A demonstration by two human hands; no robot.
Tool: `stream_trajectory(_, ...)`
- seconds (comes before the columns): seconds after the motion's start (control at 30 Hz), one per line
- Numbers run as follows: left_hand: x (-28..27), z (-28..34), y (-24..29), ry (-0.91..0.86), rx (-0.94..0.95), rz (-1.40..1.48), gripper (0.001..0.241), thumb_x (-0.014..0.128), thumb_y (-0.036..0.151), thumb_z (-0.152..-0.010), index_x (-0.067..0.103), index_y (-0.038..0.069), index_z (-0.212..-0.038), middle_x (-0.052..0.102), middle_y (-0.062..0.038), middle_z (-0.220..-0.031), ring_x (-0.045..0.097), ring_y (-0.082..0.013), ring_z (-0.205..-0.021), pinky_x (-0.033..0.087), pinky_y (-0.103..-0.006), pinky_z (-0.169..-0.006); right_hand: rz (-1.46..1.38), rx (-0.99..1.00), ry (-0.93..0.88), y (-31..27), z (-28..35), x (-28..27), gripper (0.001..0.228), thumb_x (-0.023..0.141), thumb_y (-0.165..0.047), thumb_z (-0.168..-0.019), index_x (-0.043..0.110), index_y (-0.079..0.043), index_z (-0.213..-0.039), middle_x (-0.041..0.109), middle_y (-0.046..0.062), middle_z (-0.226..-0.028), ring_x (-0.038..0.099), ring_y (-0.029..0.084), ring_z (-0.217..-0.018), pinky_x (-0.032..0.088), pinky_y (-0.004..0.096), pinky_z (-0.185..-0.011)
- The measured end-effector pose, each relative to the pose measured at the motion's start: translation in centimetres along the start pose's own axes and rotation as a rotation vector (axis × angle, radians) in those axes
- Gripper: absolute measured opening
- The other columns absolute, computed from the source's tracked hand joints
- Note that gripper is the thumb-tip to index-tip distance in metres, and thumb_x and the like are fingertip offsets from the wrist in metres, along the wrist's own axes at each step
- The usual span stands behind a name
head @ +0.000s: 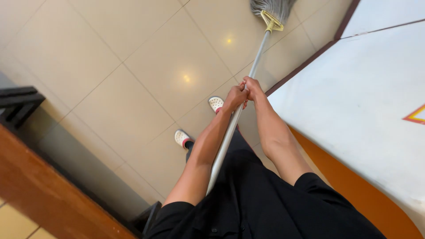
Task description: Mopping the floor around the bar and seating area.
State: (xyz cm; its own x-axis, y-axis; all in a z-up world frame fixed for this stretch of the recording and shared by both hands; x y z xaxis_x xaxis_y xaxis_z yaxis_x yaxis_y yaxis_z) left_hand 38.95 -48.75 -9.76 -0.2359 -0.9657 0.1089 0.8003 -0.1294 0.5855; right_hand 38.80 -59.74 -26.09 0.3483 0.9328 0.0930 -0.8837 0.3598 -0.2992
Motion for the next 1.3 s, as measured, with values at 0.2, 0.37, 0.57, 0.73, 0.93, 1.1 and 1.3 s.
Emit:
stream_trajectory(0.2, 3.5, -1.3, 0.8, -0.059, 0.038, -0.108, 0.048, 0.059, 0.017, -0.096, 0.055, 0.0, -0.14, 0.065, -0.01, -0.066, 0.061, -0.0178, -0.047, 0.052, -0.0363, -0.039, -0.191, -0.001, 0.057, -0.6, -0.7, -4.7, 0.026, 0.056, -0.024, -0.1, 0.05, -0.009, -0.079, 0.062, 0.008, -0.074, 0.06, 0.019, -0.065, 0.05, 0.034, -0.054)
stream_trajectory(0.37, -1.3, 2.3, -2.1, -0.037, 0.05, -0.036, 0.045, 0.057, 0.017, -0.097, 0.058, -0.004, -0.137, 0.064, -0.01, -0.068, 0.06, -0.0177, -0.047, 0.051, -0.0358, -0.04, -0.111, 0.009, 0.058, 3.3, -0.7, -0.2, 0.022, 0.056, -0.019, -0.101, 0.052, -0.006, -0.084, 0.061, 0.006, -0.073, 0.061, 0.017, -0.063, 0.05, 0.031, -0.051)
stream_trajectory(0.57, -11.1, 10.0, -10.5, 0.086, 0.165, 0.093, 0.039, 0.055, 0.014, -0.094, 0.06, -0.002, -0.13, 0.064, -0.012, -0.067, 0.06, -0.0196, -0.044, 0.049, -0.0352, -0.04, 0.096, 0.09, -0.105, 17.3, -5.9, 9.3, 0.02, 0.049, -0.022, -0.1, 0.052, -0.009, -0.085, 0.056, 0.004, -0.068, 0.056, 0.017, -0.055, 0.046, 0.032, -0.045)
stream_trajectory(0.73, -20.2, 18.4, -22.0, 0.215, 0.194, 0.349, 0.034, 0.054, 0.014, -0.099, 0.063, -0.007, -0.123, 0.06, -0.013, -0.066, 0.057, -0.022, -0.043, 0.047, -0.037, -0.038, 0.329, 0.088, -0.156, 30.3, -0.1, 20.0, 0.015, 0.051, -0.017, -0.1, 0.057, -0.005, -0.093, 0.06, 0.007, -0.072, 0.059, 0.021, -0.056, 0.047, 0.038, -0.047)
stream_trajectory(0.93, -29.6, 33.4, -30.9, 0.443, 0.087, 0.673, 0.032, 0.056, 0.017, -0.101, 0.062, 0.004, -0.129, 0.055, -0.006, -0.065, 0.055, -0.0171, -0.046, 0.049, -0.033, -0.041, 0.762, 0.125, -0.26, 44.2, 8.2, 32.8, 0.024, 0.05, -0.023, -0.101, 0.059, -0.004, -0.09, 0.063, 0.007, -0.075, 0.063, 0.023, -0.065, 0.052, 0.041, -0.056)
stream_trajectory(1.1, -34.5, 42.4, -43.1, 0.683, 0.046, 0.997, 0.029, 0.055, 0.024, -0.103, 0.062, 0.013, -0.128, 0.052, -0.005, -0.062, 0.052, -0.0152, -0.046, 0.047, -0.0321, -0.04, 1.216, 0.095, -0.371, 57.0, 15.8, 40.9, 0.024, 0.056, -0.024, -0.099, 0.065, -0.003, -0.092, 0.068, 0.009, -0.079, 0.063, 0.023, -0.067, 0.048, 0.042, -0.055)
stream_trajectory(1.3, -35.5, 49.6, -55.4, 0.897, 0.164, 1.354, 0.027, 0.056, 0.032, -0.106, 0.061, 0.005, -0.108, 0.055, -0.006, -0.062, 0.053, -0.0165, -0.045, 0.043, -0.0301, -0.039, 1.529, 0.134, -0.52, 74.0, 19.6, 43.1, 0.029, 0.061, -0.027, -0.099, 0.07, 0.0, -0.1, 0.071, 0.01, -0.079, 0.066, 0.021, -0.066, 0.052, 0.039, -0.053)
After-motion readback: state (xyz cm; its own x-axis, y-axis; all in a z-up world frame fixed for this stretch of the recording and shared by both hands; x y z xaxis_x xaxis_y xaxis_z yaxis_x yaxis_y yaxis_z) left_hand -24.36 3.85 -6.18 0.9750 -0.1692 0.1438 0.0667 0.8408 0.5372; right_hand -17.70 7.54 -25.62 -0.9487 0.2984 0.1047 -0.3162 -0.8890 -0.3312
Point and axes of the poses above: each hand's wrist, its own z-axis away from the middle knuckle, its own x-axis out of the palm, y = z × x, the point moved 10 cm from there along -z, towards the middle knuckle
